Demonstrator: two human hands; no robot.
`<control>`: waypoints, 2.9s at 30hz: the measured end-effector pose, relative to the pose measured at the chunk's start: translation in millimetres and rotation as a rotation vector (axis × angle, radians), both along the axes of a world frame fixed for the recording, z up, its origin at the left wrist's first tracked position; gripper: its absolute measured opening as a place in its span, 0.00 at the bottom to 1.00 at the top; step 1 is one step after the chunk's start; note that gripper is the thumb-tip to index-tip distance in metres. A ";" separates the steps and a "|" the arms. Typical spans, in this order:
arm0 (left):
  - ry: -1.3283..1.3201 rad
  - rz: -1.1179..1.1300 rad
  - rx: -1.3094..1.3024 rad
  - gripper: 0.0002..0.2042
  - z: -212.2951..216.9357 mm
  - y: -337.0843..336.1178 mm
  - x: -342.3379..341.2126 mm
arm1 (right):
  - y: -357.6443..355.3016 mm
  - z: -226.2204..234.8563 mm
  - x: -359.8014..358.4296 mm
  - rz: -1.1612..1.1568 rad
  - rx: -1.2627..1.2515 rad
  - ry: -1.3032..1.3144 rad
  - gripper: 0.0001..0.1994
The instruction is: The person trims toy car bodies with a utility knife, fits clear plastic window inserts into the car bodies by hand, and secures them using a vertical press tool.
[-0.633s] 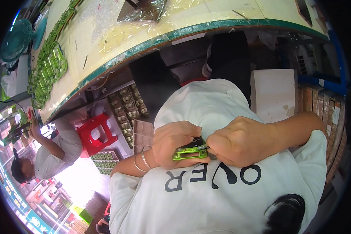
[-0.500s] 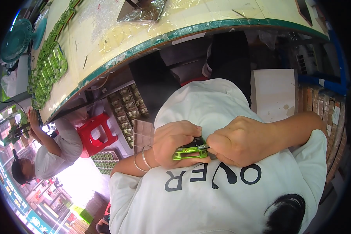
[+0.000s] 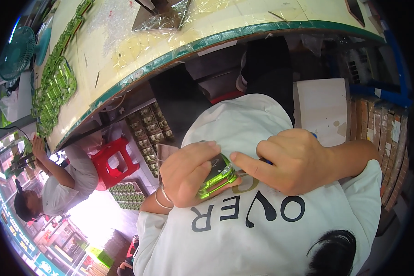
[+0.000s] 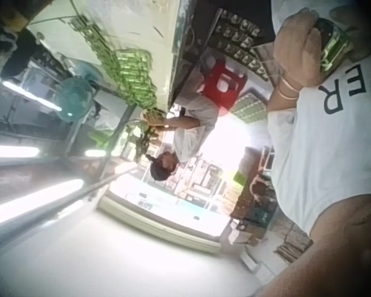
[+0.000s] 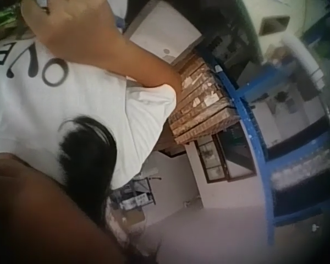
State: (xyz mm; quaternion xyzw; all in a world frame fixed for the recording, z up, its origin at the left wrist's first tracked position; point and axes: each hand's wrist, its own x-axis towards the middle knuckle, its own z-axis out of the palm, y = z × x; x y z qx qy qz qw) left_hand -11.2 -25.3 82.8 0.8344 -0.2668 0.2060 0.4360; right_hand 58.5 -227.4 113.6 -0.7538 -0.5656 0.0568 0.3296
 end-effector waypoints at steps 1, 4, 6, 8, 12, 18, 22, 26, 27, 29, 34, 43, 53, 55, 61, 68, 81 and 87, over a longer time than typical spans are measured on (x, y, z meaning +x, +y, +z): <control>-0.021 0.026 0.036 0.25 0.8 0.1 -1.2 | -0.7 1.9 1.3 -0.011 -0.052 -0.060 0.15; -0.040 0.064 0.074 0.24 1.3 -1.0 -3.7 | -0.3 3.0 1.9 -0.017 -0.045 -0.129 0.15; -0.039 0.058 0.082 0.24 1.2 -0.4 -3.9 | 0.4 5.3 2.2 0.000 -0.066 -0.124 0.15; -0.039 0.049 0.089 0.23 0.9 0.0 -2.9 | 0.9 6.6 2.4 0.013 -0.087 -0.119 0.14; -0.036 0.048 0.093 0.22 2.3 -1.2 -0.9 | 0.3 7.7 2.5 0.013 -0.114 -0.105 0.14; -0.026 0.051 0.115 0.21 3.8 -2.0 1.7 | -0.7 7.8 3.3 0.001 -0.137 -0.129 0.14; -0.010 0.051 0.164 0.19 6.2 -4.2 3.8 | -3.5 8.5 2.1 -0.016 -0.179 -0.182 0.14; 0.006 0.054 0.180 0.18 6.3 -6.2 3.9 | -5.4 8.5 1.8 -0.015 -0.202 -0.198 0.15; 0.011 0.056 0.179 0.18 6.3 -6.4 4.0 | -5.5 7.9 1.7 -0.015 -0.201 -0.196 0.15; 0.016 0.058 0.178 0.18 6.4 -6.7 3.8 | -5.9 7.3 1.3 -0.016 -0.199 -0.193 0.14; 0.029 0.067 0.172 0.19 5.7 -6.8 3.4 | -8.5 7.0 1.3 -0.023 -0.192 -0.187 0.14; 0.049 0.063 0.166 0.19 4.9 -7.0 2.1 | -8.1 5.3 1.0 -0.008 -0.182 -0.177 0.14; 0.034 0.067 0.178 0.17 3.7 -8.5 3.4 | -7.7 3.9 0.0 -0.036 -0.205 -0.202 0.11; 0.034 0.063 0.202 0.17 4.2 -9.4 4.6 | -7.1 5.3 1.4 -0.041 -0.241 -0.219 0.06; 0.059 0.063 0.234 0.17 4.7 -9.5 8.1 | -8.0 12.9 7.7 0.063 -0.454 -0.195 0.09; 0.180 0.115 0.144 0.19 10.5 -3.2 1.6 | -26.9 -31.3 30.9 0.032 -0.584 -0.300 0.07; 0.066 0.187 0.151 0.22 15.3 2.6 10.2 | -2.5 24.3 37.7 0.125 -0.203 0.015 0.19; 0.065 0.133 0.169 0.23 18.1 2.0 10.8 | 3.2 16.9 33.3 0.094 -0.159 -0.112 0.18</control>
